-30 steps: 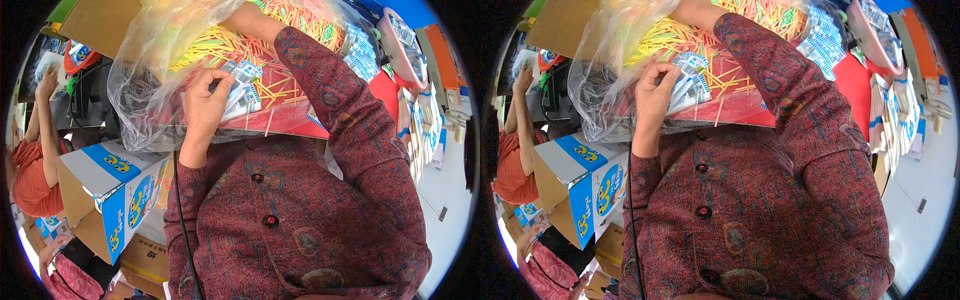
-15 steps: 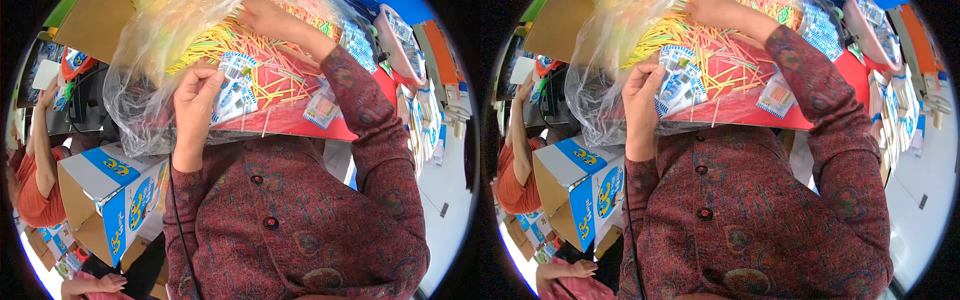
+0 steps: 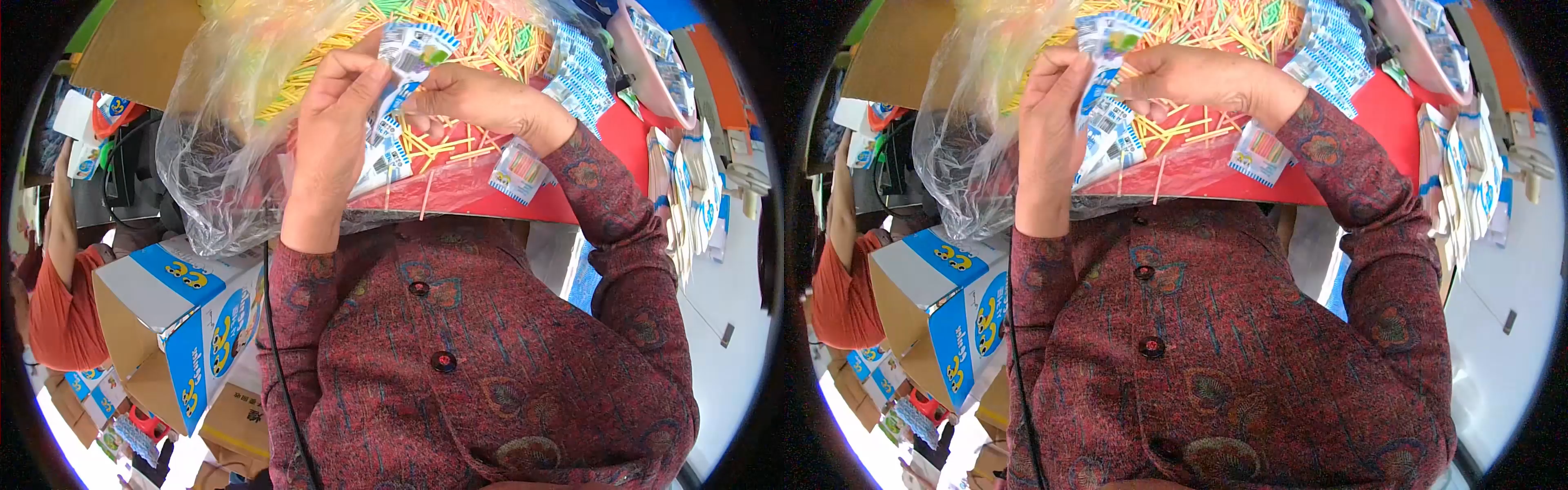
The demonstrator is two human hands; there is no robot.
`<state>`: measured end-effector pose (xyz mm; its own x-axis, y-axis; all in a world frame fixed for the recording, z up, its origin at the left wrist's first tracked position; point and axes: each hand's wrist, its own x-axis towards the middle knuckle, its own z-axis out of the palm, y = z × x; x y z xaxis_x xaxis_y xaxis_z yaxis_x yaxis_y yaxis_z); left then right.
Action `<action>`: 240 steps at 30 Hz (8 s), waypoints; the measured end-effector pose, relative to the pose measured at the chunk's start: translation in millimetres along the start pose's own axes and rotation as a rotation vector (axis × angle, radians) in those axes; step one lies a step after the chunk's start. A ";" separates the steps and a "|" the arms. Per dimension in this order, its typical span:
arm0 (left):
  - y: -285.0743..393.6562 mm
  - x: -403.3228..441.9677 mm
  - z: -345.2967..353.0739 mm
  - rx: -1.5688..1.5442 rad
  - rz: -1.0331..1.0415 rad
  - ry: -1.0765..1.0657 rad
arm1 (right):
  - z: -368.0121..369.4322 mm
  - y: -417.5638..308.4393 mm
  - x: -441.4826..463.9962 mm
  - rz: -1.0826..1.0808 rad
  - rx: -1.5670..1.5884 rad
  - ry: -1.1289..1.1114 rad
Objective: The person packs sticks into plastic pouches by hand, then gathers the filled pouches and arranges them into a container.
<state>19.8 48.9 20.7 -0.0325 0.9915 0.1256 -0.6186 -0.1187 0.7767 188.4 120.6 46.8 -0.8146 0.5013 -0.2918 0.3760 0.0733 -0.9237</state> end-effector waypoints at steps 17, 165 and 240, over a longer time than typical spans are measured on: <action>-21.5 -15.4 17.4 -0.647 -0.103 0.065 | 30.6 -15.1 25.8 -0.289 0.784 0.557; 4.4 -73.2 -25.2 0.327 0.235 0.229 | 59.6 -65.8 -16.3 -0.610 0.340 0.596; -14.3 -54.3 -27.9 0.109 0.096 0.267 | 62.8 -19.6 29.4 -0.513 0.248 0.400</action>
<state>8.5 -1.7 -14.5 -0.3006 0.9526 0.0458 -0.5154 -0.2027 0.8327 129.3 79.7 40.8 -0.6187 0.7390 0.2666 -0.1639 0.2105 -0.9638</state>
